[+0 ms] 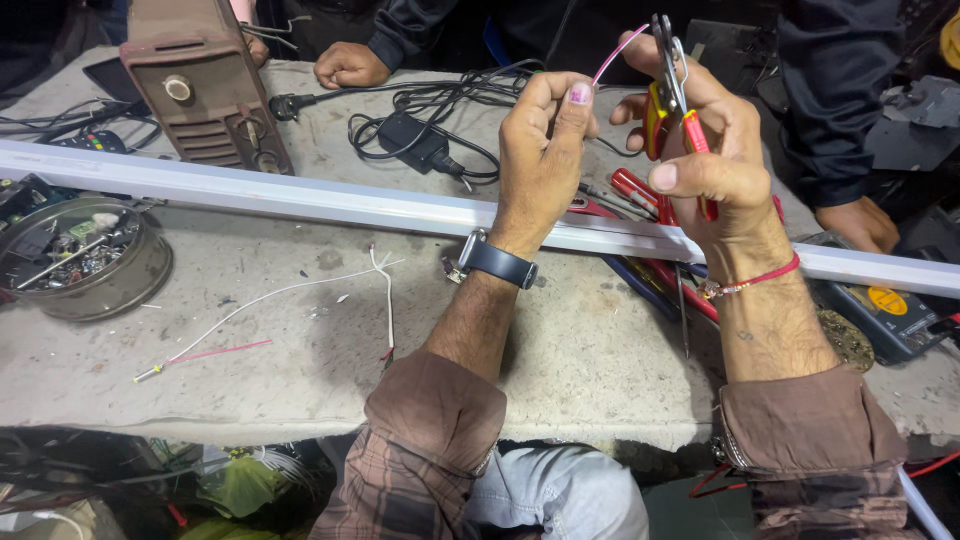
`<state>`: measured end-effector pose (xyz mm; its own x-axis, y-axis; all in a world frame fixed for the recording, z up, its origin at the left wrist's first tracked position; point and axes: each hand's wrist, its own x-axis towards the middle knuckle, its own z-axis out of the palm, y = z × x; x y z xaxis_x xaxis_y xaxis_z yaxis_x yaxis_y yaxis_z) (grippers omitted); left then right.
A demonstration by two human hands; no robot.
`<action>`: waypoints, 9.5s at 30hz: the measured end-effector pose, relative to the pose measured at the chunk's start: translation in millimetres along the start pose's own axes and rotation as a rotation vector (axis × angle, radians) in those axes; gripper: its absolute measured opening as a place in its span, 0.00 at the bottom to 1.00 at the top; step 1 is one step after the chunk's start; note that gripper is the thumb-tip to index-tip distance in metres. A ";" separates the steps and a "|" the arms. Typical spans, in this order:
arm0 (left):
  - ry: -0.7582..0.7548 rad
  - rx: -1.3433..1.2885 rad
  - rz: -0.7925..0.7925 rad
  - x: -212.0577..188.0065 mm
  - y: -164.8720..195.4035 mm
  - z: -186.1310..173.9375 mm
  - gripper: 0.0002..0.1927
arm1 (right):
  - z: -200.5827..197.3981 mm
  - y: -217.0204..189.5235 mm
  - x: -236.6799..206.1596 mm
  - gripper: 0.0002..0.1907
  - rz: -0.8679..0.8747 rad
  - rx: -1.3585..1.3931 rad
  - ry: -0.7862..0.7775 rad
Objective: The person strips and twists wires, wraps them with electrical tape, and inserts them into a long white LED light fixture. They use pliers to cut and strip wire ends, then secure the connections with tape before tucking the wires into the fixture.
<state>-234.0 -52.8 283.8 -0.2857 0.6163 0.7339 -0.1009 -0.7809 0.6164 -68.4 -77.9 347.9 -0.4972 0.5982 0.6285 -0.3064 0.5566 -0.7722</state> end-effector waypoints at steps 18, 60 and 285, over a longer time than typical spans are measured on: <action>-0.026 -0.074 -0.010 0.9 0.0 1.4 0.11 | 3.6 12.2 -9.5 0.54 -0.028 -0.079 -0.042; 0.052 -0.164 -0.051 -3.7 1.1 10.4 0.09 | 2.9 16.7 -16.8 0.51 -0.021 -0.094 -0.047; 0.163 0.775 0.037 -173.0 155.2 -63.7 0.14 | -78.6 144.2 -42.8 0.37 0.103 -1.324 -0.167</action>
<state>-260.9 -287.2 234.4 -0.4175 0.5218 0.7439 0.5866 -0.4705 0.6592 -27.5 22.1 216.9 -0.5919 0.6464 0.4814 0.7029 0.7063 -0.0841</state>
